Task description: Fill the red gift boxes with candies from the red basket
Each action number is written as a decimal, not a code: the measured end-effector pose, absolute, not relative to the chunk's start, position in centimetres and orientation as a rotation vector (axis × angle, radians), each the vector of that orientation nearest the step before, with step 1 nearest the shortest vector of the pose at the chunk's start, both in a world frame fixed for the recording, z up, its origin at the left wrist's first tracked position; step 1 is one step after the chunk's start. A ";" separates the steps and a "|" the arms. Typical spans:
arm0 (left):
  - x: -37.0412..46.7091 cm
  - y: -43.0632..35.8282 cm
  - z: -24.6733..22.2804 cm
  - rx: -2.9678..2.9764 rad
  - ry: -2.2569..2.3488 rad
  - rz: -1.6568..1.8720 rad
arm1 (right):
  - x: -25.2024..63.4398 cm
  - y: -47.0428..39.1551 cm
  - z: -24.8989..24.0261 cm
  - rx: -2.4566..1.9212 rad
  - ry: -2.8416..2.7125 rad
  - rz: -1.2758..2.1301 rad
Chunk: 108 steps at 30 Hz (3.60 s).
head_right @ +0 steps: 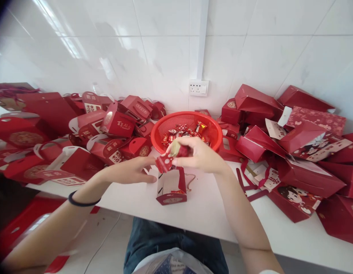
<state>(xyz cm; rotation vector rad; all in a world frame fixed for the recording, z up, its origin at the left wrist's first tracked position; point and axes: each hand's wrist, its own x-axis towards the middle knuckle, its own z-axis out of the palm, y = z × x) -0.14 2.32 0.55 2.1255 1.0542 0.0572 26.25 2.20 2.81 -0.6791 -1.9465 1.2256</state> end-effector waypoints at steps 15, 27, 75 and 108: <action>0.1 3.1 -0.2 2.096 0.939 0.062 | 24.3 0.7 0.7 -0.799 -2.241 1.188; 0.5 3.2 -1.1 2.093 0.832 0.145 | 24.5 -0.5 0.5 -1.009 -2.505 0.832; 3.0 -1.0 -4.1 2.323 0.974 0.669 | 24.7 -6.8 -10.9 -1.080 -1.692 0.411; 4.4 -1.0 -2.5 2.134 1.113 0.481 | 27.0 -3.2 -2.8 -1.041 -1.807 0.637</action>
